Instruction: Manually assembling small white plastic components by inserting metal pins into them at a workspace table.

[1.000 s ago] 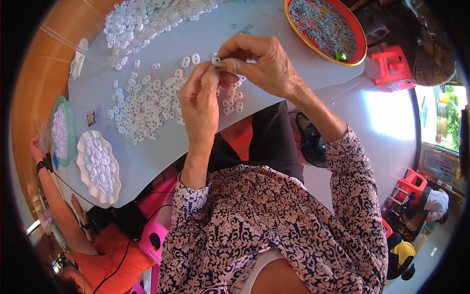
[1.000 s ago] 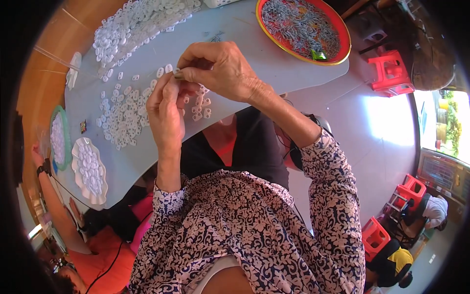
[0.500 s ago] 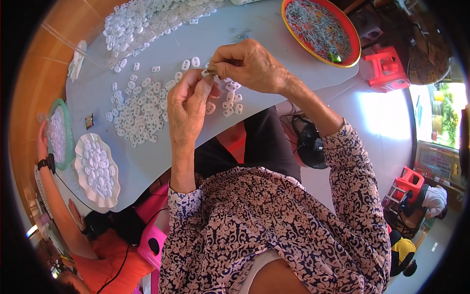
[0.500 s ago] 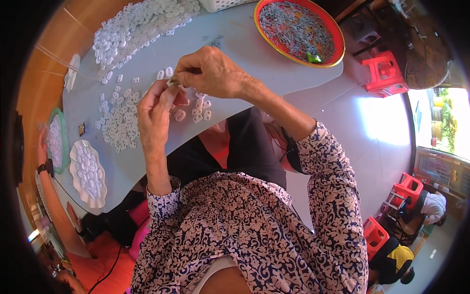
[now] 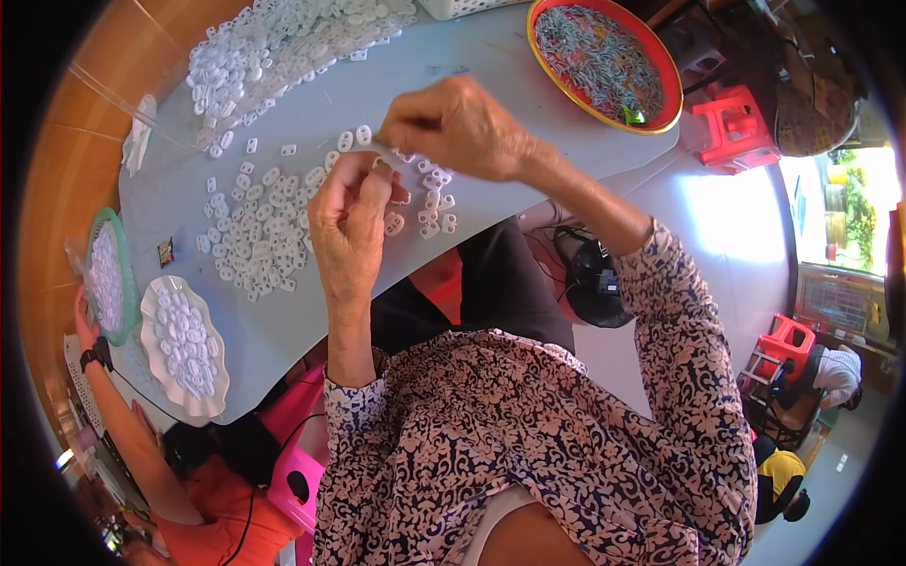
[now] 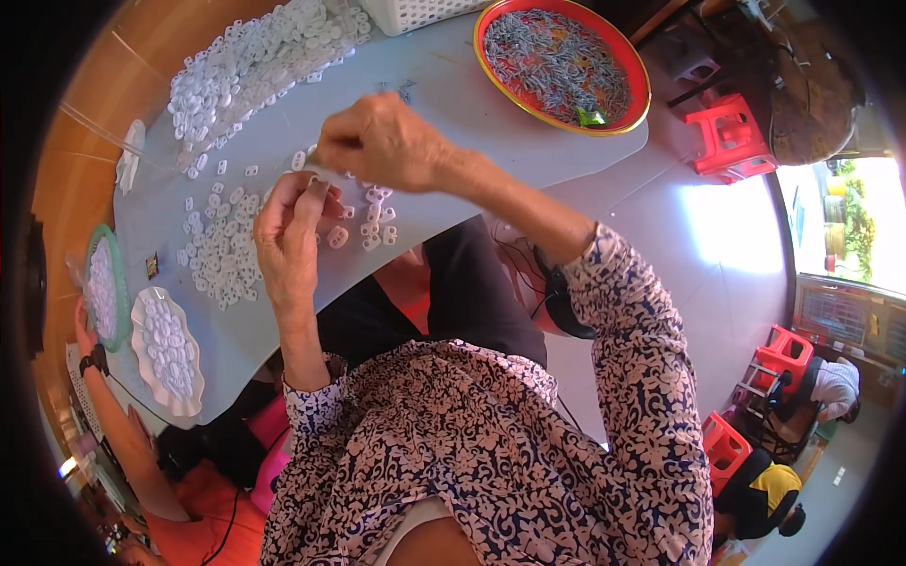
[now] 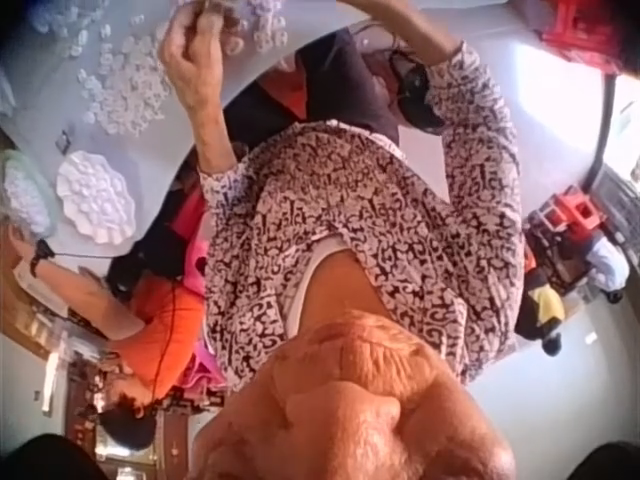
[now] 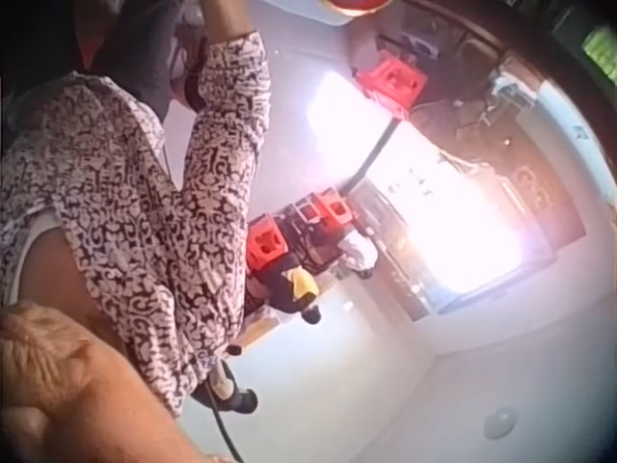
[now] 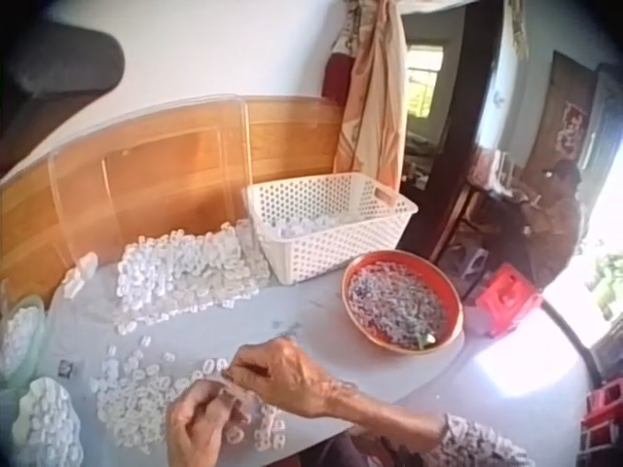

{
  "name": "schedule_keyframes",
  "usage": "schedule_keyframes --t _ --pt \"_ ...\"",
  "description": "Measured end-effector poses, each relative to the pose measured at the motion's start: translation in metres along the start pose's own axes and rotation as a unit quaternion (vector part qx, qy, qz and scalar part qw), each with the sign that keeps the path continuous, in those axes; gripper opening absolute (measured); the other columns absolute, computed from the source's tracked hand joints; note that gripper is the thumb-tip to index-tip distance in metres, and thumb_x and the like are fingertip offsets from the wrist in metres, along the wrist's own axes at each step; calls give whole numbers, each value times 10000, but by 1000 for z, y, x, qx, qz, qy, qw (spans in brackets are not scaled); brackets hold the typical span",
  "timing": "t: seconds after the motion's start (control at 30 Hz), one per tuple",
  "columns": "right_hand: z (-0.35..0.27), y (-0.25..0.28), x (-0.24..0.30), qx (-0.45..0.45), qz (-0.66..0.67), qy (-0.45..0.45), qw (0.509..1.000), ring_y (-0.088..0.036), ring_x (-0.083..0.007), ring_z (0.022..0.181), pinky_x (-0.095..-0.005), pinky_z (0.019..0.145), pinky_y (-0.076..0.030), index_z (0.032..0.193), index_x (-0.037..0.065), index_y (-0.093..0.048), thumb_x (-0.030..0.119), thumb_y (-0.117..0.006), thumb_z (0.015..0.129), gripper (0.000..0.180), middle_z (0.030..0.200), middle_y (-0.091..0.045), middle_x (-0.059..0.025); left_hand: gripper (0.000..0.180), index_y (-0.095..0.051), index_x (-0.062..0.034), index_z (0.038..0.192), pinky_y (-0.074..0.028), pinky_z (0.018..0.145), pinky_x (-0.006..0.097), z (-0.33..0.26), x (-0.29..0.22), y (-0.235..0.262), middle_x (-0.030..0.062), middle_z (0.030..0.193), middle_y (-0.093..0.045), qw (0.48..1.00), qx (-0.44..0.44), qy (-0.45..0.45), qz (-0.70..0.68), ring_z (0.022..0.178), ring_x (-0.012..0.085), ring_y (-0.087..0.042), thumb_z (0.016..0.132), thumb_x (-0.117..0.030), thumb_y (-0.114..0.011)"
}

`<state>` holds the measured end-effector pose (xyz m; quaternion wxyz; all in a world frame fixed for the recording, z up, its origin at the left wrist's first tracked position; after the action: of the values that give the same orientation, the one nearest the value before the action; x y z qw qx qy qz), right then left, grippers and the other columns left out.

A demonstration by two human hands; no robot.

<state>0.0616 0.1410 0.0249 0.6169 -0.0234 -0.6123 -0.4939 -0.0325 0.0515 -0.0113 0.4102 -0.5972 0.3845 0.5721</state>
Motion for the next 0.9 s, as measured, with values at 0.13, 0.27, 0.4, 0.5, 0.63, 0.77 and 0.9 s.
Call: schedule_keyframes --t 0.13,0.27,0.4,0.5,0.63,0.77,0.9 --pt "23 42 -23 -66 -209 51 974 -606 -176 593 -303 590 -479 847 31 -656 123 -606 826 106 664 -608 -118 159 -607 -17 854 -356 537 197 -1 6 2 -8 676 -579 999 24 -30 25 600 37 -471 894 -159 -549" --pt "36 59 -67 -25 -298 -21 954 -623 -333 732 -410 687 -498 775 61 -663 135 -552 785 133 753 -640 -146 144 -608 -26 852 -330 532 190 -6 5 -1 -11 667 -575 998 24 -53 8 593 25 -440 892 -152 -552" --pt "43 42 -62 23 -323 33 946 -631 -316 766 -404 719 -505 778 76 -676 115 -552 785 130 775 -653 -134 143 -609 -29 855 -326 526 186 -8 3 -2 -15 665 -568 998 29 -50 26 589 20 -434 897 -150 -545" --pt "51 30 -63 40 -342 22 939 -637 -307 782 -393 741 -511 789 68 -682 98 -554 786 131 791 -661 -131 139 -611 -30 860 -325 520 181 -8 6 1 -17 665 -566 998 32 -42 27 584 17 -430 896 -148 -548" --pt "51 31 -64 63 -326 44 942 -644 -305 808 -386 755 -516 795 40 -680 73 -562 781 123 811 -664 -143 127 -612 -31 864 -325 512 180 -9 5 0 -18 666 -566 998 29 -47 33 580 15 -426 892 -142 -555" --pt "50 30 -55 75 -310 57 946 -644 -312 812 -387 750 -515 791 36 -679 61 -568 772 116 817 -658 -157 114 -613 -32 868 -331 507 181 -9 5 -1 -17 668 -569 999 26 -33 24 577 15 -434 886 -132 -560" --pt "51 27 -62 73 -339 -8 938 -643 -315 797 -374 751 -511 794 33 -682 71 -573 770 119 828 -656 -152 145 -616 -29 866 -402 621 188 -10 10 0 -1 745 -606 999 40 -7 33 693 43 -533 901 -140 -530"
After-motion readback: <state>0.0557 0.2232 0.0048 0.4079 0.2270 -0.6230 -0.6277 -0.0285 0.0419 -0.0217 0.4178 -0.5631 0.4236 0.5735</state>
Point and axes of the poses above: each hand's wrist, its own z-axis towards the middle knuckle, its own y-axis out of the back of the hand, x = y × z, the point moved 9 cm from there along z, towards the middle knuckle
